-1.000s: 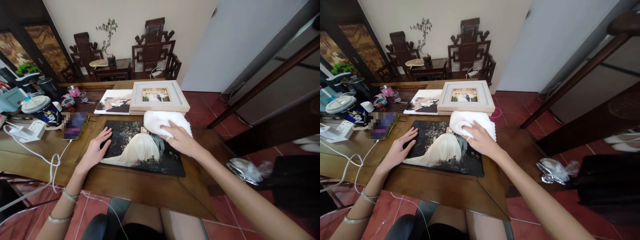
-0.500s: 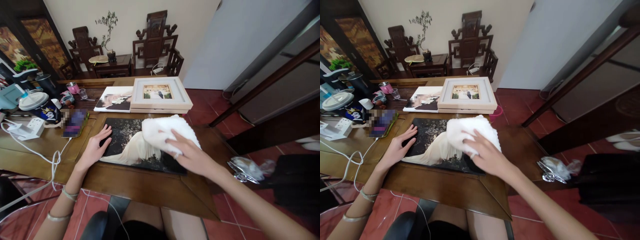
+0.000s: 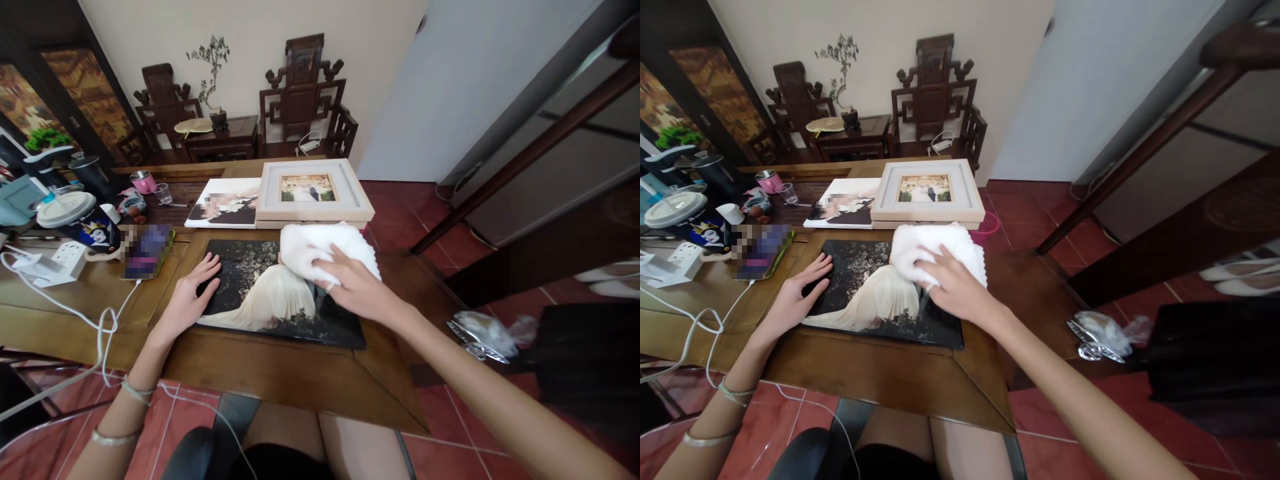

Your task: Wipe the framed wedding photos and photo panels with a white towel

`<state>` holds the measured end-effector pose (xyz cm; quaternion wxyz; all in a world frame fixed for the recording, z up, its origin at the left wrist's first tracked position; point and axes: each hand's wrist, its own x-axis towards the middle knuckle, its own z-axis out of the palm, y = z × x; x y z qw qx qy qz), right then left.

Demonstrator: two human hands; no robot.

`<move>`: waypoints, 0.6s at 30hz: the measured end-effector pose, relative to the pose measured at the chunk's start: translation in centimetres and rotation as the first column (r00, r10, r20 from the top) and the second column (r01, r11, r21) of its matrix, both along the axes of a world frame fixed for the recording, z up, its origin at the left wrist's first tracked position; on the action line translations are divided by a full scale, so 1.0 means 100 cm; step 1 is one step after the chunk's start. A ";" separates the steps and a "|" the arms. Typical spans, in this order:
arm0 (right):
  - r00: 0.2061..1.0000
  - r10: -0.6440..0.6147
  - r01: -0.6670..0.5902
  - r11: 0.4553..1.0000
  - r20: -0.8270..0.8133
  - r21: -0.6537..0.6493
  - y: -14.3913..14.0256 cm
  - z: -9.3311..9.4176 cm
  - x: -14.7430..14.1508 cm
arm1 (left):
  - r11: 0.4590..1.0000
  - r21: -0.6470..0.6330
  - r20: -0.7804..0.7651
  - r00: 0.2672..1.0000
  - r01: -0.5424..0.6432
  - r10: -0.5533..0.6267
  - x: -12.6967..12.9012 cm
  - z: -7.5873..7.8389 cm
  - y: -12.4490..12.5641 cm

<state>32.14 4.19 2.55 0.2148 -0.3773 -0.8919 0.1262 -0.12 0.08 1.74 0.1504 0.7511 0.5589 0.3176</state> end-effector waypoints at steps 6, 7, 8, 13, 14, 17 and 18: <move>0.958 0.285 -0.285 0.959 0.037 0.003 -0.068 0.008 -0.003 | 1.000 -0.009 -0.036 0.999 0.010 -0.010 -0.001 -0.001 0.001; 0.949 0.311 -0.311 0.950 0.043 -0.008 -0.072 0.009 -0.002 | 1.000 -0.014 -0.048 0.999 0.012 -0.013 -0.001 -0.001 0.001; 0.946 0.320 -0.320 0.947 0.049 -0.016 -0.073 0.009 -0.001 | 1.000 -0.019 -0.060 0.998 0.014 -0.015 -0.001 -0.001 0.001; 0.983 0.169 -0.169 0.986 0.072 -0.006 -0.027 0.006 0.006 | 0.999 -0.030 -0.091 0.996 0.020 -0.023 -0.002 -0.002 0.002; 0.990 0.118 -0.118 0.993 0.073 -0.006 -0.014 0.006 0.006 | 0.999 -0.031 -0.091 0.996 0.021 -0.024 -0.002 -0.002 0.002; 0.997 -0.009 0.010 1.000 0.072 -0.007 0.019 0.003 0.005 | 0.999 -0.043 -0.085 0.996 0.032 -0.036 -0.004 -0.003 0.002; 0.997 -0.024 0.024 1.000 0.071 0.000 0.025 0.001 0.005 | 0.998 -0.051 -0.083 0.996 0.039 -0.043 -0.005 -0.003 0.002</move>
